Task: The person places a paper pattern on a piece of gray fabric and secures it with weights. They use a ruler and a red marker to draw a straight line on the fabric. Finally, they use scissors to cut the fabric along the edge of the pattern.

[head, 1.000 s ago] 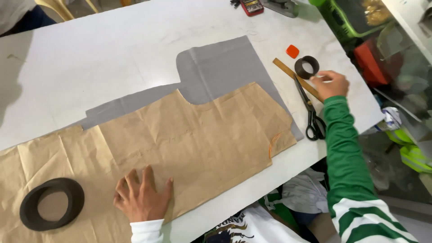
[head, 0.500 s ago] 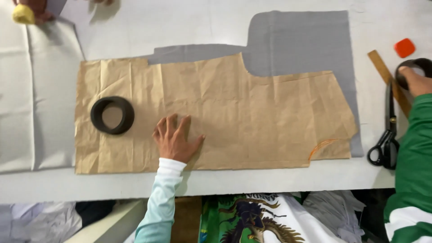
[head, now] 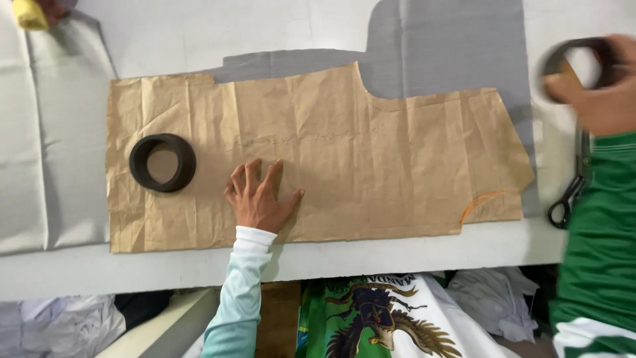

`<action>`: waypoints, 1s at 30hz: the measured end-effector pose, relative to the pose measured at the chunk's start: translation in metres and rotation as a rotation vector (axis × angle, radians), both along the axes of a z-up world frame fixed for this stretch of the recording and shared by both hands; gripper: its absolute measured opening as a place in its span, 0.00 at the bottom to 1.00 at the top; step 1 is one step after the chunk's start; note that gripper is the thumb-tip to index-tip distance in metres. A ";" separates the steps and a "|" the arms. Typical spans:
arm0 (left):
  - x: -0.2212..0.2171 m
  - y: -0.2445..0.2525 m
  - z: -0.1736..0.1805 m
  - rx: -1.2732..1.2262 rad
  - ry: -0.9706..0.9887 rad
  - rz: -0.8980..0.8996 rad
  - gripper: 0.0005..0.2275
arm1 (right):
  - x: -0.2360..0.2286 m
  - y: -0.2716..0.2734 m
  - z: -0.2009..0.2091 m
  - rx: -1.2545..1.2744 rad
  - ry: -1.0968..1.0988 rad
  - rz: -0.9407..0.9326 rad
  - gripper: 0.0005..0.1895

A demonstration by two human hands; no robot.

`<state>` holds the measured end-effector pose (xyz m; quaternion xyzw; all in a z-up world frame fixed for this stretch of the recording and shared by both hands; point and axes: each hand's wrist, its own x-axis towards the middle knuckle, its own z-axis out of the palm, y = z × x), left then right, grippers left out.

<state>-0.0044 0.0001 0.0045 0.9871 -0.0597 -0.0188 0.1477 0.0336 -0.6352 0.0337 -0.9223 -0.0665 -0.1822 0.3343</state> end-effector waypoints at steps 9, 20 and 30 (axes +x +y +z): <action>-0.003 0.000 -0.002 0.004 -0.027 0.012 0.31 | -0.007 0.306 -0.034 -0.099 0.074 0.024 0.44; -0.003 0.005 -0.002 -0.026 -0.098 -0.049 0.29 | -0.025 0.378 -0.038 -0.241 0.199 0.012 0.45; -0.003 0.008 -0.014 0.043 -0.041 -0.012 0.32 | -0.100 0.369 -0.032 -0.147 0.170 -0.154 0.47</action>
